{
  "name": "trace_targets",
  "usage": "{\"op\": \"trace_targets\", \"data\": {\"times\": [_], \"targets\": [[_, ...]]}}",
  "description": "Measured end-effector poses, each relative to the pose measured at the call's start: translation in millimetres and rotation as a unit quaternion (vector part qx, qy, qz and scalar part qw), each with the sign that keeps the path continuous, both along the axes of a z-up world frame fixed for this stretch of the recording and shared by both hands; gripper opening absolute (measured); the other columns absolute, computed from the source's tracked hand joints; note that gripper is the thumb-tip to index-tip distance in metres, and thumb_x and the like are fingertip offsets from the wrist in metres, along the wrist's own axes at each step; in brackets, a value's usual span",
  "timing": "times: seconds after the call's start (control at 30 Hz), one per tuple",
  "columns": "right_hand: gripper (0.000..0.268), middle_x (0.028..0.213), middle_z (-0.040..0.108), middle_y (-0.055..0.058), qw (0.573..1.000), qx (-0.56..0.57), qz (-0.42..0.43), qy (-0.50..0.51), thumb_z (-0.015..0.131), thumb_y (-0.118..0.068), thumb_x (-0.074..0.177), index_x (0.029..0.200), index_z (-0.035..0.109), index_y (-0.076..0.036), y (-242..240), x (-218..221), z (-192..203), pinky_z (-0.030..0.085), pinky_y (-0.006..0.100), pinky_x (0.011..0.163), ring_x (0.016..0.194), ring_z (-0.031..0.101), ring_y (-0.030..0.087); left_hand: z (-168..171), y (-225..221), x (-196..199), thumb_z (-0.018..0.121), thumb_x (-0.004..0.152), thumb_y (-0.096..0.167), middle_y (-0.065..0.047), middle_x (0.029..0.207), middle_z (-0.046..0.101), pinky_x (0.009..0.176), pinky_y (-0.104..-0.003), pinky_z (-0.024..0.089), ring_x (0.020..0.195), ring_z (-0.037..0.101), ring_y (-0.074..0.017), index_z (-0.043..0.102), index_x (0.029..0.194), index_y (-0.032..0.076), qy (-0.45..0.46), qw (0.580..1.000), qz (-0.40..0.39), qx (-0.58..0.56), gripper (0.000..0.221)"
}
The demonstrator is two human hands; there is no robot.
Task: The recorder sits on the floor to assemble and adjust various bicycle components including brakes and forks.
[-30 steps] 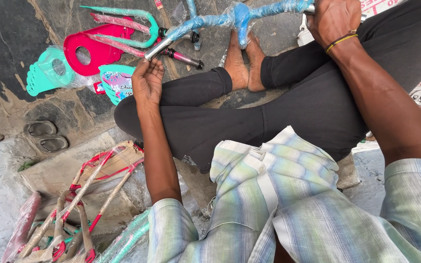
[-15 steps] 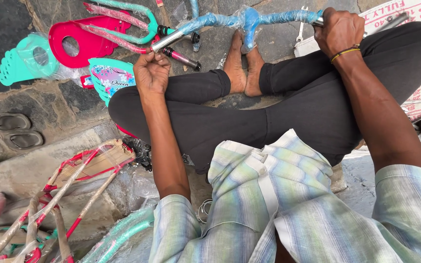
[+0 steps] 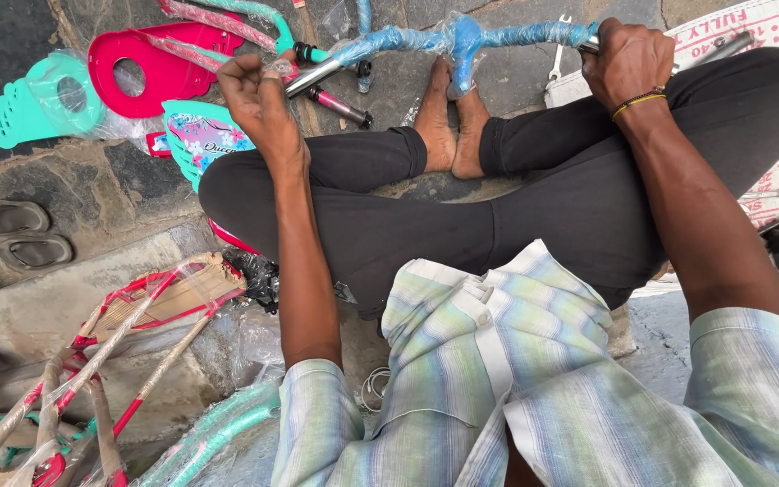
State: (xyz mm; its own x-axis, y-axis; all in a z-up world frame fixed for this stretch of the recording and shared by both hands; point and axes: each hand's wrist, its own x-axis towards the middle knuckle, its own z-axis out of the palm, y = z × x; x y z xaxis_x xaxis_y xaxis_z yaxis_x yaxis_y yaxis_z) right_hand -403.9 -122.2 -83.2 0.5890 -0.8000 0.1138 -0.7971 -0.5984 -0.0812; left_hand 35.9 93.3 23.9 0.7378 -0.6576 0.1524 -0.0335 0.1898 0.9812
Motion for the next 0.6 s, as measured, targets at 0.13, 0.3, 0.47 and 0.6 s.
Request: {"op": "trace_targets", "data": {"times": [0.13,0.3,0.47,0.6], "targets": [[0.023,0.071,0.068,0.012,1.000,-0.009,0.013,-0.006,0.083,-0.023,0.087,0.081,0.070,-0.006,4,0,3,0.049,0.038,0.056,0.061,0.066,0.027,15,-16,11,0.047,0.093,-0.009,-0.010,0.107,0.057,0.082,-0.041,0.053,0.087,0.058,-0.0226,0.053,0.123,0.007,-0.035,0.994,-0.060,0.083,0.034],[0.020,0.074,0.068,0.012,1.000,-0.009,0.010,-0.026,0.082,-0.020,0.085,0.083,0.068,-0.006,1,0,5,0.049,0.039,0.056,0.063,0.066,0.028,110,18,122,0.043,0.086,-0.011,-0.015,0.126,0.049,0.084,-0.044,0.058,0.105,0.064,-0.0262,0.059,0.125,0.007,-0.450,0.819,0.073,0.347,0.046],[0.020,0.075,0.067,0.012,0.999,-0.009,0.003,-0.033,0.082,-0.020,0.084,0.084,0.068,-0.006,1,10,14,0.048,0.040,0.053,0.061,0.065,0.029,71,72,159,0.061,0.088,-0.003,-0.043,0.148,0.036,0.101,-0.068,0.040,0.129,0.048,-0.0537,0.054,0.141,-0.010,-0.737,0.453,0.118,0.488,0.054],[0.024,0.074,0.067,0.011,0.999,-0.006,0.018,-0.026,0.083,-0.024,0.084,0.083,0.067,-0.006,23,18,19,0.048,0.039,0.052,0.061,0.065,0.026,42,36,21,0.071,0.107,0.042,-0.028,0.144,0.050,0.114,-0.057,0.034,0.137,0.046,-0.0434,0.048,0.148,-0.008,-0.613,0.639,-0.206,0.416,0.068]]}}
